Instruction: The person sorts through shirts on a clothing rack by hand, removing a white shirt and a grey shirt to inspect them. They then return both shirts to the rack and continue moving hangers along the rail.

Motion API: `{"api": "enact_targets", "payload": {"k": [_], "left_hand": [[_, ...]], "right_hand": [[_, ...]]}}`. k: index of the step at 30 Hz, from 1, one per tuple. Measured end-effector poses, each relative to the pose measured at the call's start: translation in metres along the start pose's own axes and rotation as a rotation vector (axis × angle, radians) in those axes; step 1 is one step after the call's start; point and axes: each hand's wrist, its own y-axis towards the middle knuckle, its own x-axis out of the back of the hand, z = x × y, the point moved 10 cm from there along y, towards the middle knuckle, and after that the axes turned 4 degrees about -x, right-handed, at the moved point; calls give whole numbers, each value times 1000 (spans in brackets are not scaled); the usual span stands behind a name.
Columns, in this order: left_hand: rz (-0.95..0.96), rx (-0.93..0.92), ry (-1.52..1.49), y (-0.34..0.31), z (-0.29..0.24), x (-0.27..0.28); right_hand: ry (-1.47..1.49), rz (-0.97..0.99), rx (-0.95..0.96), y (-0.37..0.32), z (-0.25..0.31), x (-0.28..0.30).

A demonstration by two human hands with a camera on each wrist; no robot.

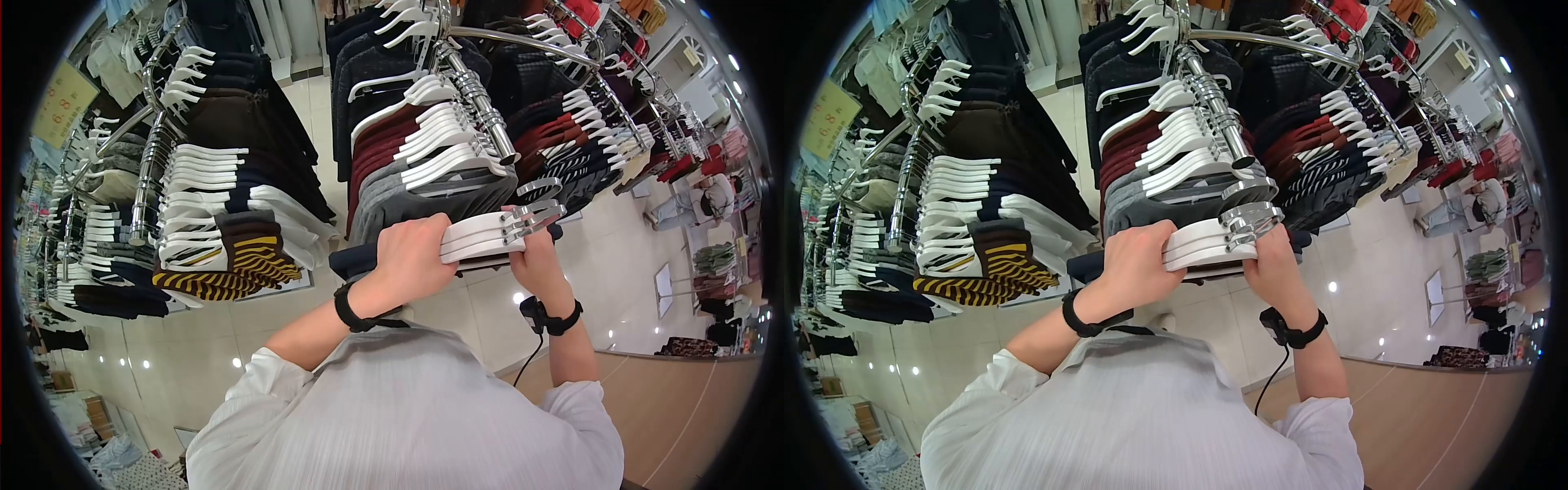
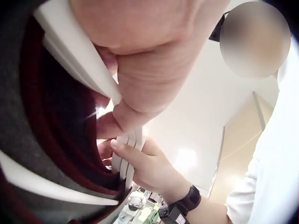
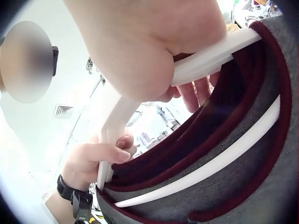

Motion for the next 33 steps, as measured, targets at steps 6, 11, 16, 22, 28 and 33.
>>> {"api": "enact_targets", "payload": {"k": [6,11,16,22,28,33], "left_hand": [[171,52,-62,31,25,-26],[253,38,-99,49,37,-56],[300,46,-97,68,36,-63],[311,108,-107,81,64,-79],[329,168,-99,88,83,-90],[292,137,-62,90,103,-91]], "right_hand": [[37,6,-24,17,-32,-11],[168,38,-73,32,-37,-8],[217,84,-141,41,-68,-14],[252,169,-158,61,-82,-30],[266,221,-178,71,-103,-52],[296,200,-154,76,-117,-75]]}}
